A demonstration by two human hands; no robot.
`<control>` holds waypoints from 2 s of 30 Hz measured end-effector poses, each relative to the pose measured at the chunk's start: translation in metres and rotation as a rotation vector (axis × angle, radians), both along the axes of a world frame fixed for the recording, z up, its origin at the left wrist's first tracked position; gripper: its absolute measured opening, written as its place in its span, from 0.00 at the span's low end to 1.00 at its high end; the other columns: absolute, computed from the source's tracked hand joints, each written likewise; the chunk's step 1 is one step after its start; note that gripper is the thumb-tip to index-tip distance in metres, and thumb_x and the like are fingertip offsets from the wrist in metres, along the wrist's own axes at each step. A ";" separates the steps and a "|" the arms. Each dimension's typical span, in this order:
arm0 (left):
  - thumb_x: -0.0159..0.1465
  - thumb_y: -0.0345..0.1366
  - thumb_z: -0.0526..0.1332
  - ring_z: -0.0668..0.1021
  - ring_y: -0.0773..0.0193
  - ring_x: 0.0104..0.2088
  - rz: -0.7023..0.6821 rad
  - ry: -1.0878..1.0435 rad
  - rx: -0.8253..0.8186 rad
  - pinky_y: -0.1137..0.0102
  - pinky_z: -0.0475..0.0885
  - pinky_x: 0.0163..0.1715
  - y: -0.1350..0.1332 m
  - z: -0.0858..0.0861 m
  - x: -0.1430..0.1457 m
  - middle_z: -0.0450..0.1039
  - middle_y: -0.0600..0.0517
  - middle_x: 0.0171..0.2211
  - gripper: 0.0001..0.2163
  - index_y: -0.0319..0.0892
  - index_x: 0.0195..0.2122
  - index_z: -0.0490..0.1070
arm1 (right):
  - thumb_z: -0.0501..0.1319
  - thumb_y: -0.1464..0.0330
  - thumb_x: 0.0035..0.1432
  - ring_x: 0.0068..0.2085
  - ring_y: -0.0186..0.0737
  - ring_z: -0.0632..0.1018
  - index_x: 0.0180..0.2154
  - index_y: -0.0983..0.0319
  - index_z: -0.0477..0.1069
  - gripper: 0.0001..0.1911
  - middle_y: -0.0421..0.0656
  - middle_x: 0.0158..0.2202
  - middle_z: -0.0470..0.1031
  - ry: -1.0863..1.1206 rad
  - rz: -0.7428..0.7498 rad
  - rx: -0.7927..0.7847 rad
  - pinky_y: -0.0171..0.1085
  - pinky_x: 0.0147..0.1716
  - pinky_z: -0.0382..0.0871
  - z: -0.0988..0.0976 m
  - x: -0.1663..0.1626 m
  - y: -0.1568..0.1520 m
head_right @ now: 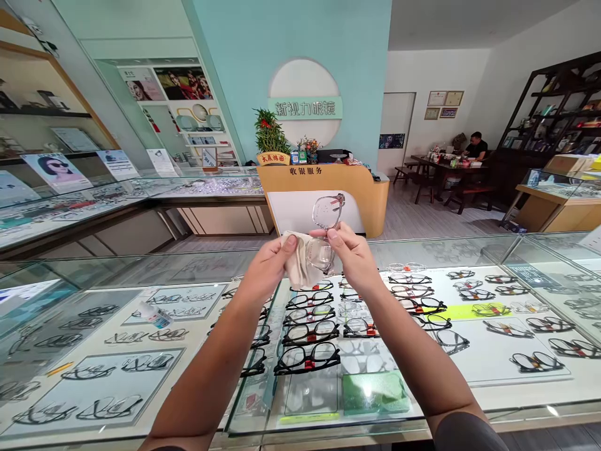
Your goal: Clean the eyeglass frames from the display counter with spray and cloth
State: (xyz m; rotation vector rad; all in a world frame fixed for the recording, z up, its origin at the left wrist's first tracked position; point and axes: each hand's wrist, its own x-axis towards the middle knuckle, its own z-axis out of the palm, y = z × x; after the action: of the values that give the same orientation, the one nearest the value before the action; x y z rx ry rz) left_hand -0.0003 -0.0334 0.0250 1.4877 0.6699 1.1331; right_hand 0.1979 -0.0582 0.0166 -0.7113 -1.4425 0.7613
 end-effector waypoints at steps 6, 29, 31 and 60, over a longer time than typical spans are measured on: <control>0.59 0.64 0.73 0.78 0.63 0.29 0.101 -0.109 -0.048 0.71 0.73 0.32 0.014 -0.001 -0.010 0.82 0.49 0.30 0.29 0.37 0.39 0.82 | 0.60 0.49 0.74 0.63 0.51 0.72 0.47 0.49 0.89 0.21 0.47 0.53 0.73 -0.151 0.059 0.052 0.52 0.69 0.62 0.005 0.004 -0.003; 0.56 0.56 0.79 0.73 0.68 0.23 0.007 -0.238 -0.123 0.73 0.72 0.24 -0.008 0.002 0.009 0.74 0.54 0.26 0.25 0.39 0.39 0.78 | 0.59 0.47 0.75 0.58 0.52 0.77 0.45 0.52 0.89 0.24 0.45 0.48 0.84 -0.333 0.127 0.041 0.52 0.65 0.65 0.004 -0.004 -0.006; 0.54 0.51 0.81 0.75 0.68 0.25 -0.029 -0.247 -0.126 0.72 0.73 0.26 -0.009 0.004 0.010 0.76 0.52 0.28 0.24 0.39 0.41 0.79 | 0.59 0.48 0.74 0.55 0.51 0.77 0.43 0.52 0.89 0.23 0.45 0.44 0.85 -0.307 0.127 0.051 0.50 0.63 0.67 0.003 -0.004 -0.005; 0.56 0.46 0.81 0.80 0.64 0.33 0.035 -0.221 -0.032 0.72 0.76 0.34 -0.009 -0.001 0.008 0.83 0.49 0.37 0.20 0.40 0.44 0.83 | 0.54 0.45 0.75 0.61 0.51 0.74 0.45 0.55 0.87 0.29 0.47 0.51 0.82 -0.344 0.153 0.068 0.49 0.67 0.66 -0.001 -0.012 -0.009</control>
State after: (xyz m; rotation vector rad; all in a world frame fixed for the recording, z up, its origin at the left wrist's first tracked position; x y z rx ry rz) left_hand 0.0075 -0.0428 0.0243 1.3048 0.5603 1.2859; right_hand 0.1859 -0.0668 0.0155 -0.7093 -1.8435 0.7263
